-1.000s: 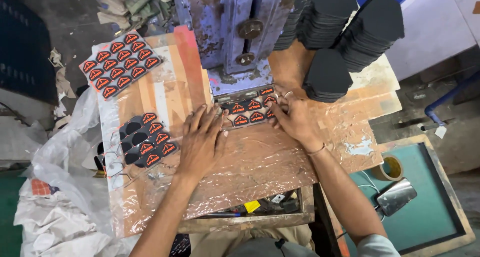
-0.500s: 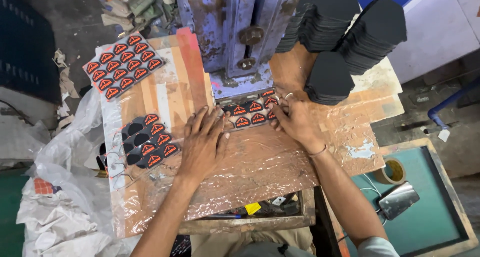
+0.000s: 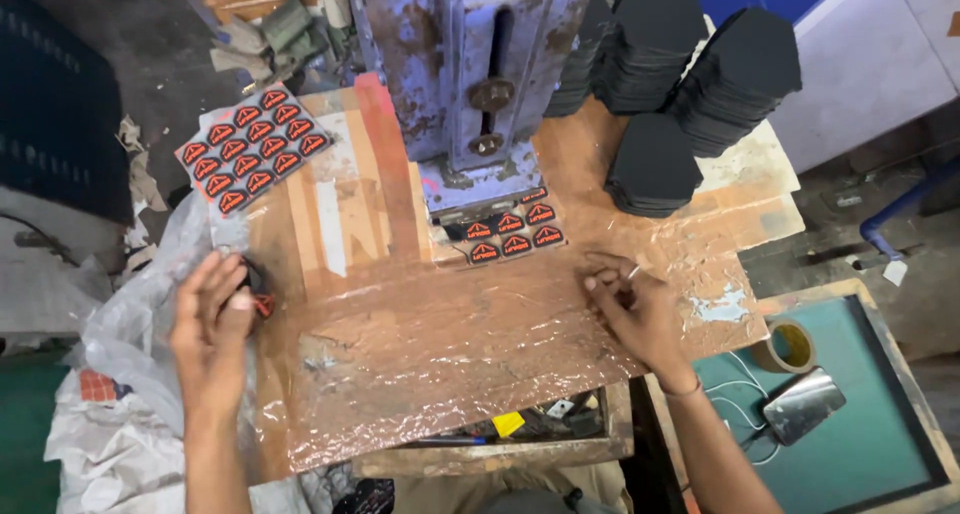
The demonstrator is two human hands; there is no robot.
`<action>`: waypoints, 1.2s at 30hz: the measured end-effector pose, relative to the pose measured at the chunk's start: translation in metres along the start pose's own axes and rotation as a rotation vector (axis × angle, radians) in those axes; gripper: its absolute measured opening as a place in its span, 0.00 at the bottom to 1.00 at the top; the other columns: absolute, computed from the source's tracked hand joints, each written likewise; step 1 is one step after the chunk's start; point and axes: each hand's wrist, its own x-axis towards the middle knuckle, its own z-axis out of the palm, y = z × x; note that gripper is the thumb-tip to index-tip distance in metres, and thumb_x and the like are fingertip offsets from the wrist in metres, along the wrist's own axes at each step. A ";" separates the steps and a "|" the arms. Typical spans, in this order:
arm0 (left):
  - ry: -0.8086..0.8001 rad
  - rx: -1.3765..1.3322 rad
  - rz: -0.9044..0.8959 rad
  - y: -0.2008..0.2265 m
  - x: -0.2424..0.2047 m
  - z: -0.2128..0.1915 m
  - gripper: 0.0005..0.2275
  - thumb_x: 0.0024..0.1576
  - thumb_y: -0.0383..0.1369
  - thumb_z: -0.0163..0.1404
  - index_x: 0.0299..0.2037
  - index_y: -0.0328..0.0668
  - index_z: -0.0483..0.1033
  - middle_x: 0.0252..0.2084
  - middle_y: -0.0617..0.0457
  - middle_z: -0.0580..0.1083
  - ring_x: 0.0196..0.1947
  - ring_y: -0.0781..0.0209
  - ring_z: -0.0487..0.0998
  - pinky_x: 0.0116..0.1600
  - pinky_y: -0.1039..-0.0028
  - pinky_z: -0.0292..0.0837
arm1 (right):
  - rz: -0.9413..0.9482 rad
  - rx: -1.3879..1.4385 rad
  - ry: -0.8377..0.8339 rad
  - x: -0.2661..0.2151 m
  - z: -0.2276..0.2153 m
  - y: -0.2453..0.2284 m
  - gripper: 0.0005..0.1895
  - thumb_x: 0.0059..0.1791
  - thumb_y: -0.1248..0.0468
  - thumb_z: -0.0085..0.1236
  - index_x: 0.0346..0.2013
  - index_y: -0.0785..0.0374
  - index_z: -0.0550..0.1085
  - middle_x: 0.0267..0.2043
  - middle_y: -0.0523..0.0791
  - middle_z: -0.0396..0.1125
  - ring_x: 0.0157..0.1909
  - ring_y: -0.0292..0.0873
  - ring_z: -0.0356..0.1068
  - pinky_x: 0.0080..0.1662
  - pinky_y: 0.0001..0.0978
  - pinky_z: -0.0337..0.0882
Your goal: The person repeatedly picks up black foam pads from a stack, places them under a press machine, and then applies orange triangular stickers onto the pads by hand. The finished items are moved to a plastic bag on the left side of the table.
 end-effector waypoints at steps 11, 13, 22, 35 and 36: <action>-0.164 0.339 -0.196 -0.067 0.018 -0.044 0.27 0.67 0.45 0.45 0.72 0.36 0.61 0.65 0.46 0.69 0.64 0.58 0.67 0.65 0.70 0.58 | -0.106 -0.229 0.108 -0.010 0.014 -0.019 0.16 0.51 0.66 0.61 0.53 0.66 0.77 0.32 0.43 0.76 0.29 0.30 0.71 0.32 0.23 0.70; -0.132 0.329 -0.315 -0.059 0.012 -0.039 0.28 0.64 0.47 0.45 0.72 0.40 0.62 0.62 0.48 0.73 0.60 0.60 0.71 0.63 0.70 0.62 | -0.117 -0.236 0.109 -0.010 0.016 -0.018 0.16 0.51 0.66 0.61 0.53 0.66 0.77 0.33 0.43 0.76 0.29 0.30 0.71 0.32 0.23 0.69; 0.110 -0.161 -0.686 -0.112 -0.014 -0.067 0.24 0.64 0.45 0.49 0.64 0.34 0.72 0.56 0.47 0.77 0.51 0.58 0.76 0.56 0.70 0.70 | -0.106 -0.315 0.179 -0.009 0.013 -0.018 0.14 0.50 0.66 0.62 0.51 0.64 0.78 0.29 0.42 0.75 0.25 0.31 0.69 0.29 0.24 0.68; 0.114 0.006 -0.231 0.064 -0.093 0.112 0.24 0.58 0.28 0.57 0.65 0.45 0.66 0.39 0.57 0.72 0.35 0.70 0.69 0.39 0.81 0.65 | -0.517 -0.098 -0.381 -0.079 0.110 -0.106 0.42 0.42 0.59 0.73 0.67 0.67 0.64 0.62 0.58 0.64 0.62 0.60 0.66 0.58 0.48 0.69; 0.090 -0.275 -0.236 0.051 -0.095 0.134 0.26 0.59 0.27 0.57 0.67 0.43 0.63 0.42 0.55 0.73 0.39 0.70 0.72 0.44 0.80 0.70 | -0.484 -0.104 -0.311 -0.080 0.120 -0.104 0.42 0.43 0.60 0.71 0.67 0.68 0.63 0.61 0.60 0.65 0.61 0.61 0.66 0.58 0.48 0.70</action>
